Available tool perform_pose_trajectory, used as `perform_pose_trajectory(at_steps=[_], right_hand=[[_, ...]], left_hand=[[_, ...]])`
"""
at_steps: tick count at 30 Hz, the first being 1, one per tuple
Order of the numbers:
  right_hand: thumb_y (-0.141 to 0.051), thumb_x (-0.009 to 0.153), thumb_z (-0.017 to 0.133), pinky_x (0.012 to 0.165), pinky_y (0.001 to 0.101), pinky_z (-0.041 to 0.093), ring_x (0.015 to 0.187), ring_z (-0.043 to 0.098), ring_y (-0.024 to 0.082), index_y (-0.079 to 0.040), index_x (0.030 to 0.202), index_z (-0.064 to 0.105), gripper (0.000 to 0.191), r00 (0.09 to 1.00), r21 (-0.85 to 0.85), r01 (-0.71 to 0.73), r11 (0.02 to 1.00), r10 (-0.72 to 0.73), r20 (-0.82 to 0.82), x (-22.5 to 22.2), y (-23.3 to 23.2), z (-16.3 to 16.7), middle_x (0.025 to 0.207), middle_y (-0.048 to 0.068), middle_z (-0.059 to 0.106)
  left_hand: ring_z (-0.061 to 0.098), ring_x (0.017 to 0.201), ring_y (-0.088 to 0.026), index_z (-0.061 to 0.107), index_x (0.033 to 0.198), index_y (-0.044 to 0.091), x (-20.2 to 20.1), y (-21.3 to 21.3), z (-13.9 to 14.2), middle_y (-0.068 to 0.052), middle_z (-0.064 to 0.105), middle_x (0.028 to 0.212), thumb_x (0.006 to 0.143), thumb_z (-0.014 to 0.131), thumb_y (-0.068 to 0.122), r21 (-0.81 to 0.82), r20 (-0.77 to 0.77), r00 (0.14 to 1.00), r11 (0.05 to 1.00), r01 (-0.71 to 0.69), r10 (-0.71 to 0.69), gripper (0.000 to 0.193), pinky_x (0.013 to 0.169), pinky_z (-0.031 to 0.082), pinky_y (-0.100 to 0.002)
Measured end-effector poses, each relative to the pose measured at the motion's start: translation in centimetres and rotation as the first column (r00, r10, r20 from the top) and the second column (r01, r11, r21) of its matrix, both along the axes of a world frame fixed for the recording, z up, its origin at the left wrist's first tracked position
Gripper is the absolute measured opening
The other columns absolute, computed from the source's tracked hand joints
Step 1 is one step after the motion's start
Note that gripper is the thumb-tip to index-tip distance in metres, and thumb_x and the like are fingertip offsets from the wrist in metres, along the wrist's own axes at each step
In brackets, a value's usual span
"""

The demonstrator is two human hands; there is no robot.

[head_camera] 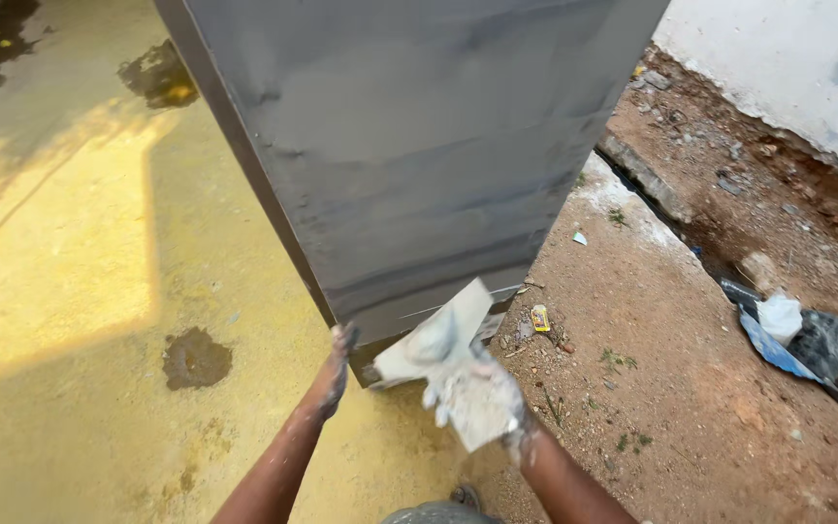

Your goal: The person kneels on the ground and applies gray putty to the surface of a metal cabinet using a putty knife, spreading and smoothing the filler over the panel and edges, working section by section around the cabinet.

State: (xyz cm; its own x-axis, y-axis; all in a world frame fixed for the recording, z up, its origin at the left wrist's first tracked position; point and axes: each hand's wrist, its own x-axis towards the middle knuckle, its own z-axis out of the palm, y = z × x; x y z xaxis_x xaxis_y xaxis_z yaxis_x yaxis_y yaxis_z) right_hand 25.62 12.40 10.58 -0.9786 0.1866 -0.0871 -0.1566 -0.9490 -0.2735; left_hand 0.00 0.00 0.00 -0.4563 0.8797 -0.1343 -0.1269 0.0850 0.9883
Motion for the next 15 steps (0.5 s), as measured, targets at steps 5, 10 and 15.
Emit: perform_pose_trajectory(at_steps=[5, 10, 15], right_hand=[[-0.055, 0.107, 0.040, 0.052, 0.0315, 0.060, 0.072, 0.070, 0.024, 0.002, 0.125, 0.052, 0.060, 0.820, 0.456, 0.519, 0.722, -0.572, -0.028, 0.8, 12.5, 3.9, 0.095, 0.018, 0.065], [-0.041, 0.100, 0.046, 0.041, 0.0256, 0.047, 0.054, 0.055, 0.012, -0.001, 0.135, 0.044, 0.054, 0.417, 0.834, 0.445, 0.325, -0.900, 0.128, -0.9, 19.3, 15.0, 0.087, 0.008, 0.058], [-0.021, 0.094, 0.065, 0.057, 0.0362, 0.053, 0.065, 0.055, 0.021, 0.002, 0.150, 0.045, 0.064, 0.273, 0.894, 0.448, -0.009, -0.951, -0.146, -14.3, 9.1, 13.7, 0.086, 0.011, 0.058]], left_hand=[[0.037, 0.150, -0.029, 0.029, 0.158, 0.003, -3.4, -13.3, -4.8, -0.016, 0.041, 0.161, 0.093, 0.018, 0.077, -0.222, 0.321, 0.891, 0.940, -0.260, 0.322, 0.100, 0.124, 0.019, -0.044], [0.039, 0.149, -0.030, 0.031, 0.157, 0.000, -3.2, -17.4, -6.8, -0.018, 0.044, 0.159, 0.092, 0.018, 0.078, -0.465, 0.438, 0.720, 0.821, -0.332, 0.539, 0.102, 0.123, 0.022, -0.044], [0.041, 0.147, -0.031, 0.033, 0.156, -0.002, -4.2, -19.4, -8.3, -0.020, 0.046, 0.157, 0.092, 0.017, 0.079, -0.461, 0.524, 0.689, 0.847, -0.266, 0.501, 0.104, 0.122, 0.024, -0.044]])
